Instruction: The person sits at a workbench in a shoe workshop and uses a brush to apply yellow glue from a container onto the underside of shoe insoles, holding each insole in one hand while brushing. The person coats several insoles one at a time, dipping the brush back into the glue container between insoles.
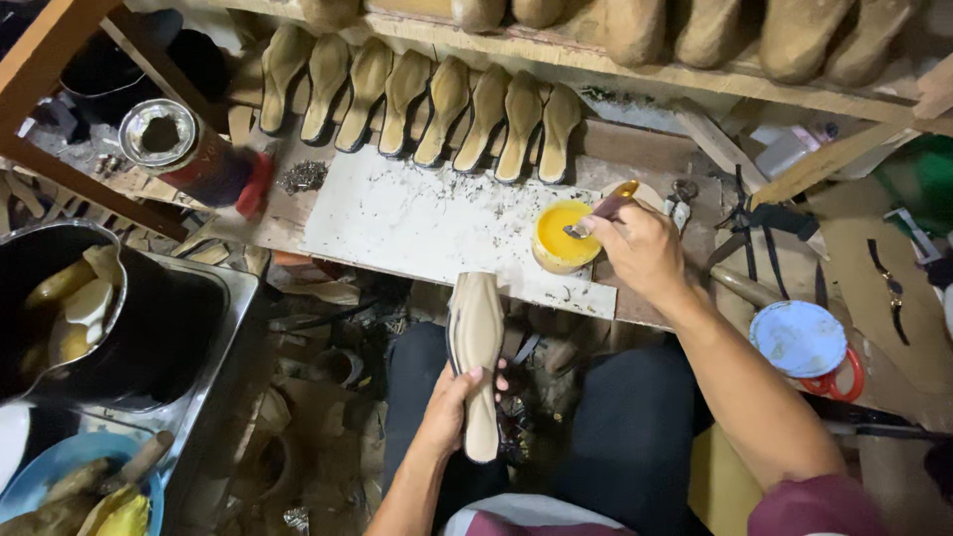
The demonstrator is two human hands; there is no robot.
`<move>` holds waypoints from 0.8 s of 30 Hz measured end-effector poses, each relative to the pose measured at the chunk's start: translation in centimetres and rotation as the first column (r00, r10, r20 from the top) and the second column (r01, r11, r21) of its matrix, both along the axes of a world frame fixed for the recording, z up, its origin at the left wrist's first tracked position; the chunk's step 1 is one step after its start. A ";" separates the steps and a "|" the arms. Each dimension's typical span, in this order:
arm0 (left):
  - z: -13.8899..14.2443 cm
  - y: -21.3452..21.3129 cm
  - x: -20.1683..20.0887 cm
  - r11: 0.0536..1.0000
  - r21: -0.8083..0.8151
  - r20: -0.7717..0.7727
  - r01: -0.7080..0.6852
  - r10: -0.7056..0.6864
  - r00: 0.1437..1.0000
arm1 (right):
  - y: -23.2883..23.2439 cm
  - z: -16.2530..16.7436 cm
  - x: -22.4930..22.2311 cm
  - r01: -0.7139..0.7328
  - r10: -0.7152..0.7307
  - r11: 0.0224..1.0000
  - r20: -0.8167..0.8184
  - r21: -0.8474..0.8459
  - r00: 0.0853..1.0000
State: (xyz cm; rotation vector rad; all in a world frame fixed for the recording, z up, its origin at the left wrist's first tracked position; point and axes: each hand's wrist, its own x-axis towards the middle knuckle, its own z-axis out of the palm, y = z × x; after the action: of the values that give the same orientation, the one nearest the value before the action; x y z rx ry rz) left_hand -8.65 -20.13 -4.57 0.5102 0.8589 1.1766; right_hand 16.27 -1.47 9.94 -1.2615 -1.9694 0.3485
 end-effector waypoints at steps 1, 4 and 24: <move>0.2 -0.2 0.1 1.000 0.005 0.012 0.014 -0.014 1.000 | 0.2 0.0 -0.3 -0.009 0.005 0.998 0.069 0.060 0.998; 0.3 -0.6 0.0 0.999 0.038 -0.002 0.022 -0.022 1.000 | 0.5 0.2 -0.6 -0.059 0.038 0.993 0.195 0.104 0.980; 3.9 -0.2 2.1 0.997 0.035 0.083 0.066 -0.069 0.994 | -5.5 -3.6 -1.4 -0.276 0.011 0.884 -0.573 -0.378 0.819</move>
State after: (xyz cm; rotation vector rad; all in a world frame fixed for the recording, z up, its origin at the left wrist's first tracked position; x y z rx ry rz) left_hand -6.55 -20.30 -0.66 0.5084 0.7462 1.1432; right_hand 14.84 -6.92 6.37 -1.0982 -1.5093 1.1731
